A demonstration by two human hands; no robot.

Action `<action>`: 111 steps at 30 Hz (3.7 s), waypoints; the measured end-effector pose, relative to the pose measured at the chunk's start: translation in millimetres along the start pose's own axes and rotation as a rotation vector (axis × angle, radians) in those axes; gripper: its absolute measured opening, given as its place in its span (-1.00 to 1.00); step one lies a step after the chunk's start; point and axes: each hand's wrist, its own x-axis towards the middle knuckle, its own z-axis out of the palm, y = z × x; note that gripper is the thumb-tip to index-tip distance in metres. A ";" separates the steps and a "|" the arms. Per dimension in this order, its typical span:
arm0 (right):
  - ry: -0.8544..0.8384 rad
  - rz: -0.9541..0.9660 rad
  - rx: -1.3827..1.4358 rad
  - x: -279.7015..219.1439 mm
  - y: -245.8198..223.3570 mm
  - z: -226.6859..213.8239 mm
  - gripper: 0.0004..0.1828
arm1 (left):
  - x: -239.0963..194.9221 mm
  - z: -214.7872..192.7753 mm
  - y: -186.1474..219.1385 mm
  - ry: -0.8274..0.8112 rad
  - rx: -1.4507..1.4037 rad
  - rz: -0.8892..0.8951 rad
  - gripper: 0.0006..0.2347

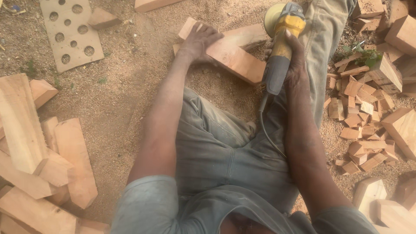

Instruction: The person uses an angle grinder to sand and shape the ends of wooden blocks. They hold the blocks by hand and move the rotating disc across the wood surfaces while sitting on a dirt floor.

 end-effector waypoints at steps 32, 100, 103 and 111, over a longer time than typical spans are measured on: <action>0.098 0.215 -0.456 34.6 91.3 87.0 -0.28 | -72.4 46.2 -57.7 0.025 0.074 -0.455 -0.34; 0.116 -0.149 -0.253 -11.0 -8.0 45.4 -0.30 | -83.7 13.4 -58.2 0.361 -0.981 -0.284 -0.56; 0.082 -0.147 -0.248 -8.3 -3.5 42.5 -0.32 | -84.3 17.9 -72.3 0.291 -1.024 -0.443 -0.52; 0.025 -0.041 -0.271 2.1 8.9 36.2 -0.48 | -82.8 -1.9 -37.9 0.070 -0.279 -0.396 -0.24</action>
